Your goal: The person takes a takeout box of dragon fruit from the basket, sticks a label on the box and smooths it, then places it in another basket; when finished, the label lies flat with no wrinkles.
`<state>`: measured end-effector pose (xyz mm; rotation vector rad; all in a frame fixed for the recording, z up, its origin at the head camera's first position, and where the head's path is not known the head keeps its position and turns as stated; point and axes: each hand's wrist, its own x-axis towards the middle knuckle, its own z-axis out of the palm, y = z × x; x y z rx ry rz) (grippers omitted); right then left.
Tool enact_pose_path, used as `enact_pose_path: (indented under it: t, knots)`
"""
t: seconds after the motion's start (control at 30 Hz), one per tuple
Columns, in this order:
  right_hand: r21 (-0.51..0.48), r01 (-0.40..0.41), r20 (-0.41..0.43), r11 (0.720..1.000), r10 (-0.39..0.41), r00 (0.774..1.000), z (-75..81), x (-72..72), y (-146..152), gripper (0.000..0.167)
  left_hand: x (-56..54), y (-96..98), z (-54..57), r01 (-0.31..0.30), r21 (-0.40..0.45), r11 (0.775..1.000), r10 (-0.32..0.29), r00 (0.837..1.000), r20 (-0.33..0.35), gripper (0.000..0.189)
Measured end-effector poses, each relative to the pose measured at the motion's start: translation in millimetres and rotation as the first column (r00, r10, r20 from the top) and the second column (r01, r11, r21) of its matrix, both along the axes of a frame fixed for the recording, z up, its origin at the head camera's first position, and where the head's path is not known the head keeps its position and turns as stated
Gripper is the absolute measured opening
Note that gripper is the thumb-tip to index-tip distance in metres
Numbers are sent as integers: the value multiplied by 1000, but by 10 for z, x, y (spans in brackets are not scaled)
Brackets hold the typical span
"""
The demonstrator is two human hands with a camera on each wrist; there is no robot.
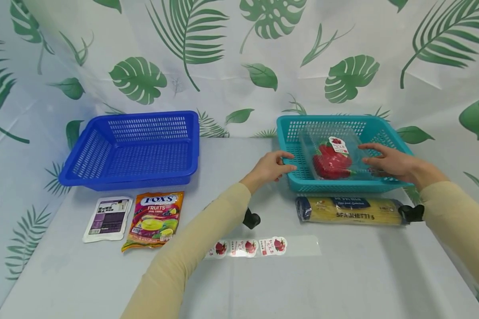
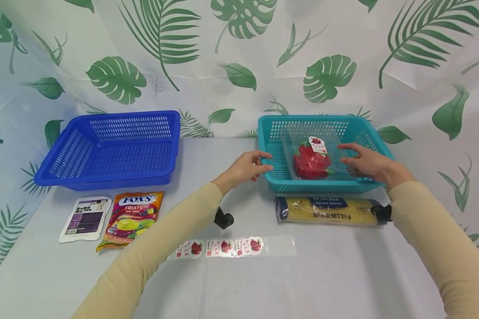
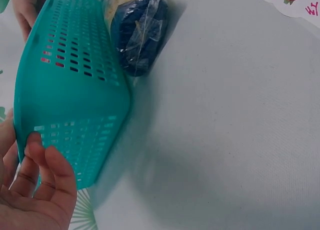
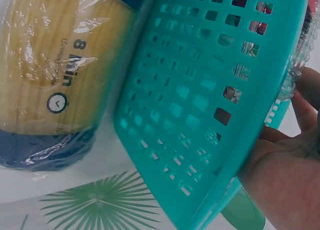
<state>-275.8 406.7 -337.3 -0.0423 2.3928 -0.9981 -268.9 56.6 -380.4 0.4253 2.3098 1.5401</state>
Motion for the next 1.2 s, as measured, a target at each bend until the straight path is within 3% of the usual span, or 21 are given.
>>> enact_pose_path:
  t: [0.97,1.2]
  knots:
    - [-17,35,4,999,-35,999,-73,7,26,73,11,16,-34,-6,-16,1000,6,1000,-19,40]
    - [-19,47,1,999,-47,999,-56,20,16,72,59,-14,-84,-47,62,997,49,999,-23,42]
